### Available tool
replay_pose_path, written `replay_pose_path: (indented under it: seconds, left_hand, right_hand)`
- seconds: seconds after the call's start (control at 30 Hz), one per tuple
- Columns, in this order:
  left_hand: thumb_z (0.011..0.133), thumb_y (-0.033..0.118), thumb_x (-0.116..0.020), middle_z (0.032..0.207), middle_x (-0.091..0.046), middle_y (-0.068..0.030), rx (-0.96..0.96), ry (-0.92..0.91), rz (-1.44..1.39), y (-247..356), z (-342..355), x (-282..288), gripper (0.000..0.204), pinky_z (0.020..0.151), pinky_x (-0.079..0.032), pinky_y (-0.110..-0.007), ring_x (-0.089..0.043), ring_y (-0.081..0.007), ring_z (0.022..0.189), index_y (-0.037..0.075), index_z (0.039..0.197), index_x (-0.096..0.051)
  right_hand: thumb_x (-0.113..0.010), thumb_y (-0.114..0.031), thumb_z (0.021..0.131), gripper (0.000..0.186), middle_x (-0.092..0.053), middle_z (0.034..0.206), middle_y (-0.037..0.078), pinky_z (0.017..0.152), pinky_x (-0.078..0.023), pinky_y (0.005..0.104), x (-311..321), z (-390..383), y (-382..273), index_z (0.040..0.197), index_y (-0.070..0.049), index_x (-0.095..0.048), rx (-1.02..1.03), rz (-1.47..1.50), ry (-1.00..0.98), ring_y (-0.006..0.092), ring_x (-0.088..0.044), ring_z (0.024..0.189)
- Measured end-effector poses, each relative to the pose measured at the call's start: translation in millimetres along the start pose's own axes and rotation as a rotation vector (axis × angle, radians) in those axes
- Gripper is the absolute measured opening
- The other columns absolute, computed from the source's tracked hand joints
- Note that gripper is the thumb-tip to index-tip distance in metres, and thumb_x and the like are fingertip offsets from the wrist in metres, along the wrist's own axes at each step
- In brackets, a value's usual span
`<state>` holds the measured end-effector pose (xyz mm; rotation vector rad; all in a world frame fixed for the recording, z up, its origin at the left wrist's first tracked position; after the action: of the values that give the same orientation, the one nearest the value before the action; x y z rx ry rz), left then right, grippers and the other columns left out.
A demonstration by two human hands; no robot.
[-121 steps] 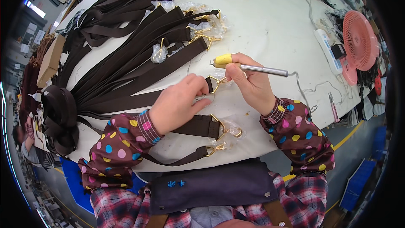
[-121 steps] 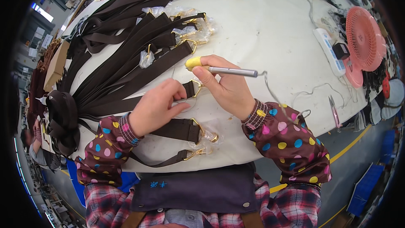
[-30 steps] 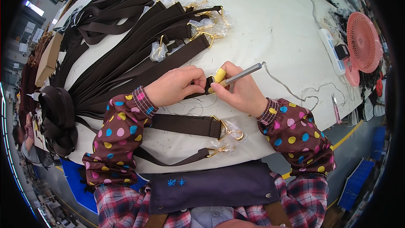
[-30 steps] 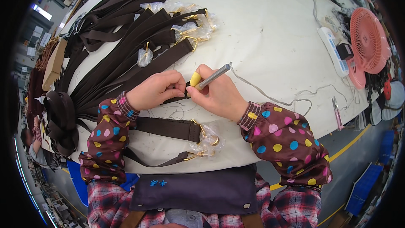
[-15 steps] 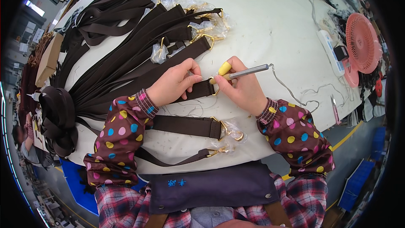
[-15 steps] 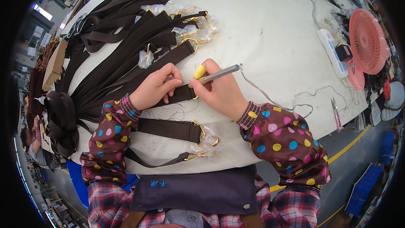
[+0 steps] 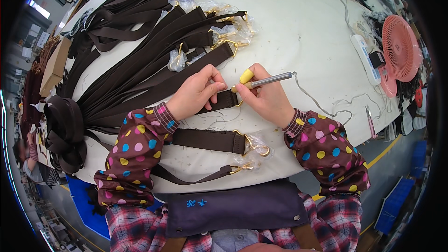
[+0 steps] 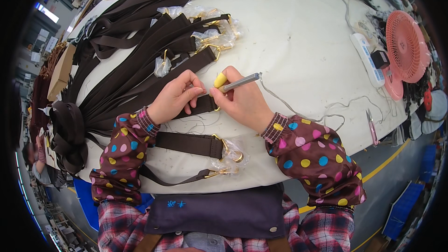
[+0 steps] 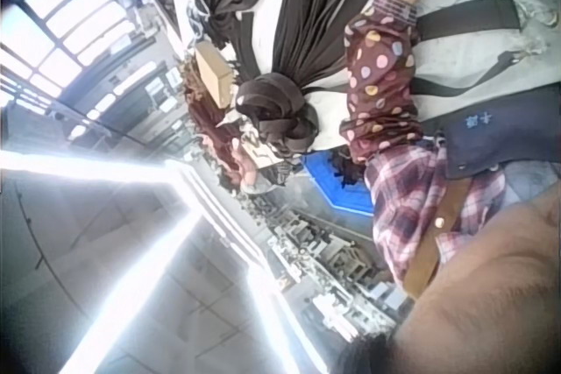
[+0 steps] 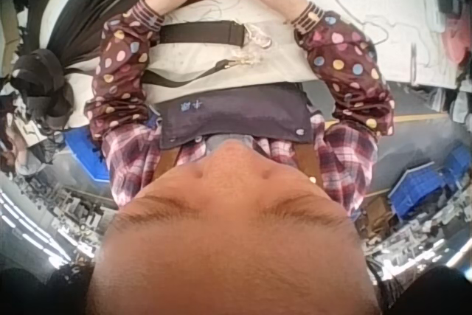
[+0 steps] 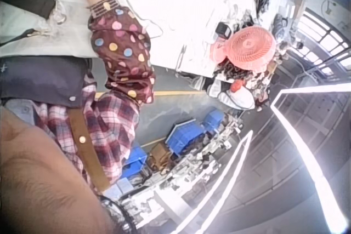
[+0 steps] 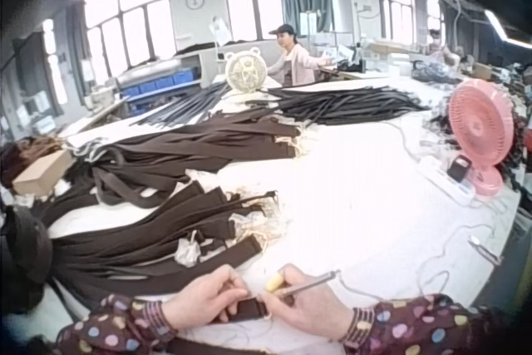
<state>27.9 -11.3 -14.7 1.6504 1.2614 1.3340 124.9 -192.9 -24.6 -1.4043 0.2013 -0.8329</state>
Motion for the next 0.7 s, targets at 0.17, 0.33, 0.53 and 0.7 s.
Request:
replay_pose_path:
  seconds: [0.17,0.33,0.53,0.7]
  left_hand:
    - [0.098,0.010,-0.051,0.087,-0.057,-0.0017,-0.011,0.005,0.001,2,0,-1,0.007,0.049,-0.049,-0.018,-0.052,-0.0034,0.066,0.004,0.100,-0.048]
    - [0.098,0.010,-0.052,0.086,-0.057,-0.0012,0.001,0.024,0.003,2,-1,0,0.008,0.048,-0.047,-0.019,-0.052,-0.0037,0.065,0.004,0.099,-0.048]
    - [0.089,0.008,-0.064,0.083,-0.057,-0.0041,-0.246,0.112,0.447,7,-10,2,0.015,0.060,-0.046,-0.027,-0.053,-0.0112,0.065,0.003,0.098,-0.053]
    - [0.087,0.009,-0.067,0.083,-0.057,-0.0085,-0.261,0.109,0.500,1,-8,4,0.013,0.065,-0.045,-0.030,-0.053,-0.0188,0.069,0.002,0.092,-0.057]
  right_hand:
    - [-0.063,-0.010,0.090,0.018,-0.051,0.075,-0.001,0.054,-0.037,0.0208,1,0,-2,0.092,-0.003,-0.046,-0.017,-0.014,-0.016,0.0032,-0.044,0.064]
    - [-0.064,-0.010,0.090,0.019,-0.051,0.074,-0.001,0.054,-0.036,0.0207,0,0,-2,0.092,-0.003,-0.046,-0.020,-0.013,-0.009,0.0031,-0.043,0.063]
    - [-0.064,-0.011,0.091,0.020,-0.051,0.074,-0.001,0.053,-0.036,0.0206,1,-1,-2,0.092,-0.004,-0.045,-0.019,0.019,-0.034,0.0027,-0.044,0.063]
    - [-0.064,-0.011,0.091,0.021,-0.050,0.075,-0.001,0.054,-0.036,0.0209,-2,1,-1,0.092,-0.004,-0.045,0.004,0.002,-0.040,0.0030,-0.043,0.064]
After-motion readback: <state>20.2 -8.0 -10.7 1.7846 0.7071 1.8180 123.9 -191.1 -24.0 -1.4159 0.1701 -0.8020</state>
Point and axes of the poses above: each hand's wrist, its own z-axis towards the middle knuckle, its own x-axis out of the back of the hand, y = z × x, the point moved 1 cm from there along z, towards the middle knuckle
